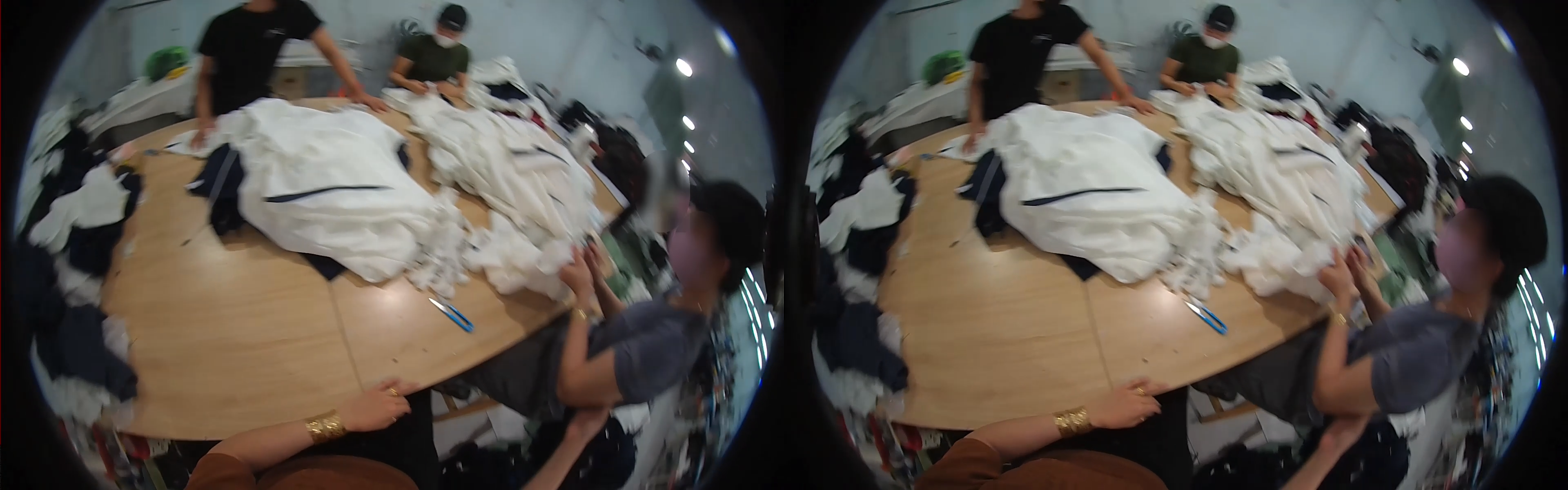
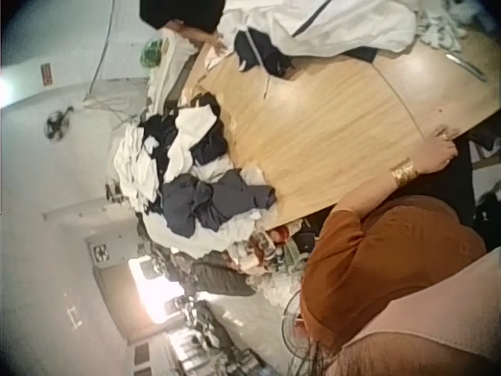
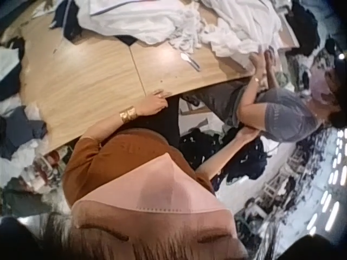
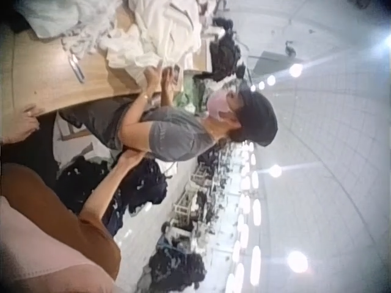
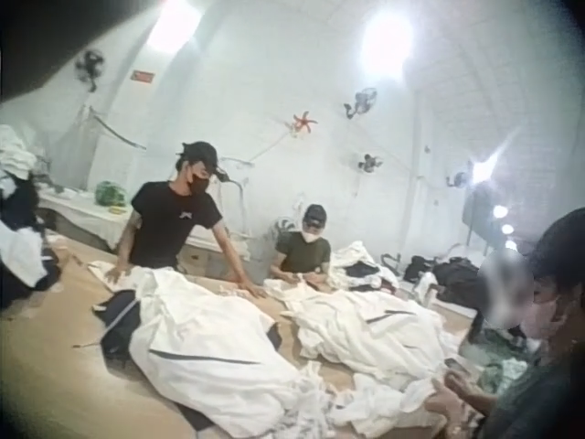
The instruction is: Inspecting and trimming loose threads from white athletic shorts on a factory floor using thread nippers.
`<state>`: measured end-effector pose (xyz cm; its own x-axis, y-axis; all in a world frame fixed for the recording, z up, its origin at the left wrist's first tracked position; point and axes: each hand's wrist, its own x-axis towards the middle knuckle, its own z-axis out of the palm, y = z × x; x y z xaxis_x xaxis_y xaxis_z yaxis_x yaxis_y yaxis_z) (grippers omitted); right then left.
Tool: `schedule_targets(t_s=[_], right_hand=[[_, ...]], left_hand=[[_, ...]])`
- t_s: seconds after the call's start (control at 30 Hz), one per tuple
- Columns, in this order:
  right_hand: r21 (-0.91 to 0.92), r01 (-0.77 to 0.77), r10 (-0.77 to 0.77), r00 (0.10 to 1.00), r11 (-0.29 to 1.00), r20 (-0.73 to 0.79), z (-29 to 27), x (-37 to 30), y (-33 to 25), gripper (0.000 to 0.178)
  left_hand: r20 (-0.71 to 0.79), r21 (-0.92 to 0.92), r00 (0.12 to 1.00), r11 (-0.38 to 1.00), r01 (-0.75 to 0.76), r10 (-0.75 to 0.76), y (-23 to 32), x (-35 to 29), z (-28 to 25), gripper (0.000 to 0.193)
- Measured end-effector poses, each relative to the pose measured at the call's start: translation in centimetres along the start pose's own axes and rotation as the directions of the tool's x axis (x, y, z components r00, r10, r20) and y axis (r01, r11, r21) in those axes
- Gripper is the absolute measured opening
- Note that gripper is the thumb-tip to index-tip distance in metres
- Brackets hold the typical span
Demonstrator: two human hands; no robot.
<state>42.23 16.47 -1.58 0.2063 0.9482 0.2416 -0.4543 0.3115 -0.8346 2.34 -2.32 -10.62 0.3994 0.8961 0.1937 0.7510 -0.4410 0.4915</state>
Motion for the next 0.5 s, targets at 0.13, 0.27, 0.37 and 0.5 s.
schedule_targets(t_s=[0.13, 0.27, 0.37, 0.5], right_hand=[[0.013, -0.103, 0.104, 0.981, 0.995, -0.167, 1.7, 0.4, 0.5, 0.047], [0.083, -0.076, 0.096, 0.958, 0.994, -0.269, 5.2, 0.6, 0.8, 0.043], [0.060, 0.012, 0.009, 0.943, 0.998, -0.333, 6.4, -0.4, 0.5, 0.043], [-0.527, 0.178, -0.373, 0.882, 0.831, -0.288, 5.1, -1.3, -0.2, 0.037]], left_hand=[[-0.063, -0.040, 0.998, 0.999, 0.017, -0.019, 0.2, 0.7, -0.8, 0.017], [-0.070, -0.037, 0.997, 0.999, 0.028, -0.031, 0.2, 0.7, -1.1, 0.016], [-0.055, -0.018, 0.997, 0.999, 0.044, -0.045, 0.5, 0.9, -0.9, 0.013], [-0.080, -0.077, 0.995, 0.996, 0.049, -0.055, 1.2, 1.1, -1.8, 0.015]])
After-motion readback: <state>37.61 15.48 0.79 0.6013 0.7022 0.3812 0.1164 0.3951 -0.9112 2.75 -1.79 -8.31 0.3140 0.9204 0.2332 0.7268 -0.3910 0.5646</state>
